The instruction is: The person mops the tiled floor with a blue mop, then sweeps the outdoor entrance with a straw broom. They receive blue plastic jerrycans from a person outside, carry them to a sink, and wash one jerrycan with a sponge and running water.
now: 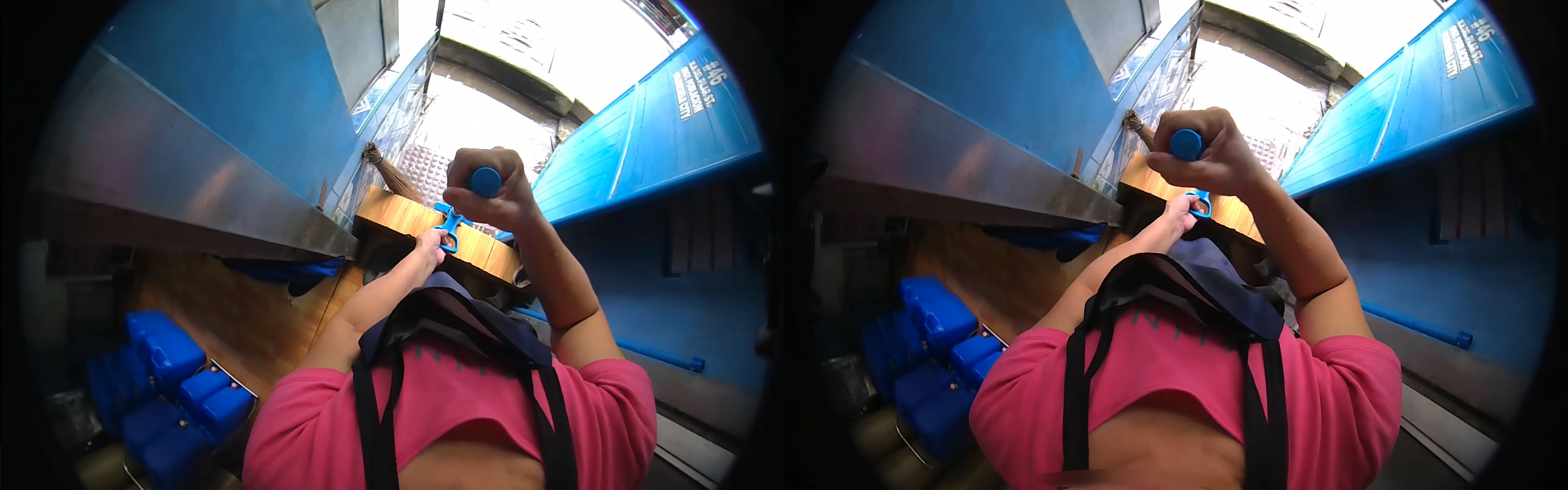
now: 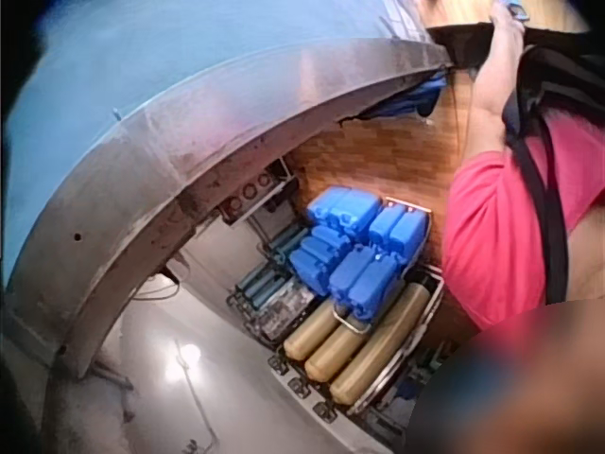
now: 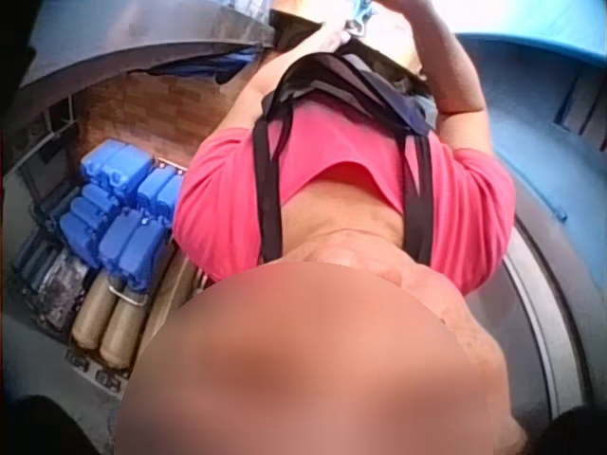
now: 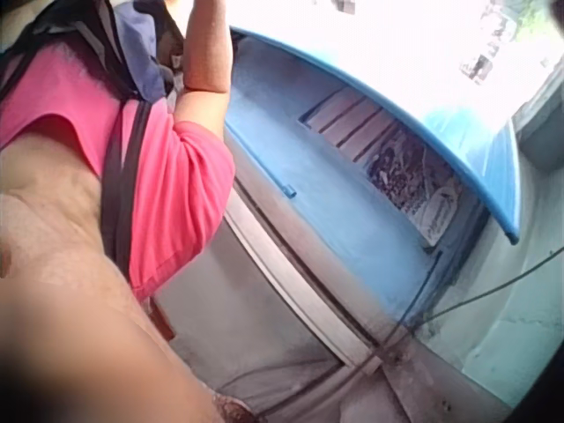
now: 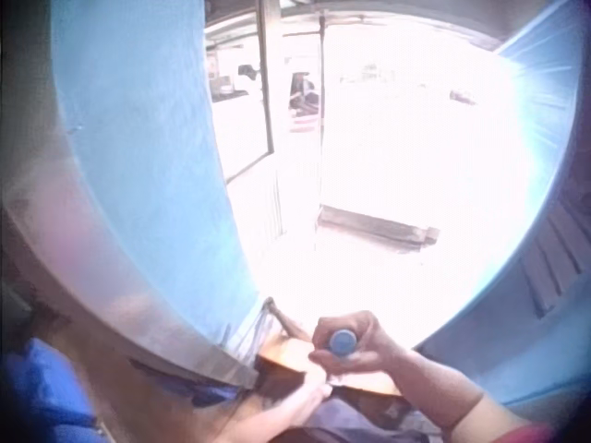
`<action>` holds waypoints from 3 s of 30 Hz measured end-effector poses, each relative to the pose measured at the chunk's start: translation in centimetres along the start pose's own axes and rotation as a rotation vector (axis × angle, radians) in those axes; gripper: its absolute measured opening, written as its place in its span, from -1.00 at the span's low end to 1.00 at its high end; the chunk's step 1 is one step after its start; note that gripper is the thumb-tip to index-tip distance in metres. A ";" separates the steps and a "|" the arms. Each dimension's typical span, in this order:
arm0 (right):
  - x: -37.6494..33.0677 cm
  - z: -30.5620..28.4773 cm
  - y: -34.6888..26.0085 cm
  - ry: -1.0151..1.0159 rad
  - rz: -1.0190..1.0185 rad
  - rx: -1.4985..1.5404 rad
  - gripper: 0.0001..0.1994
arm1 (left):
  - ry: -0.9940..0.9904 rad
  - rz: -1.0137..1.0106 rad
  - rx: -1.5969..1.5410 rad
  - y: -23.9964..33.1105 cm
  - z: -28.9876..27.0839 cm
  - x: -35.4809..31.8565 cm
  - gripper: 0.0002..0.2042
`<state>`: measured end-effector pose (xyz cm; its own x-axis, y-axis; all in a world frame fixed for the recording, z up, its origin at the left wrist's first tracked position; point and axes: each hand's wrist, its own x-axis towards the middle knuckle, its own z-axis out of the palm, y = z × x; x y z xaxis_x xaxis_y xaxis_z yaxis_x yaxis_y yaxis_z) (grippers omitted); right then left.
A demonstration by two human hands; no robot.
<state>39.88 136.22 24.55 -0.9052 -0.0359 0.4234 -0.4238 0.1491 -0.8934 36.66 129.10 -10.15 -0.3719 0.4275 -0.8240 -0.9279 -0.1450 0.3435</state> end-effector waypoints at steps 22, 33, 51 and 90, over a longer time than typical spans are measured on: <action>9.2 5.2 -13.8 -0.805 -0.340 0.636 -0.62 | 0.042 0.319 0.965 -0.4 -20.2 -10.7 -0.50; 3.6 33.6 4.8 -0.388 0.344 0.953 -0.12 | 1.045 0.263 0.554 -21.0 -60.7 -24.9 -0.74; -9.4 33.8 26.0 -1.407 0.960 -0.955 -0.84 | 1.112 0.070 0.019 -33.4 -61.2 -36.4 -0.73; -35.0 115.3 12.8 -1.794 0.057 -0.699 -0.79 | 1.685 0.443 -0.530 -36.5 -58.7 -51.5 -0.75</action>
<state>62.57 25.45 -19.06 -0.0771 -0.7707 -0.6326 -0.7237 0.4796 -0.4962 88.09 59.99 -6.68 0.1190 -0.9250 -0.3609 -0.5485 -0.3642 0.7526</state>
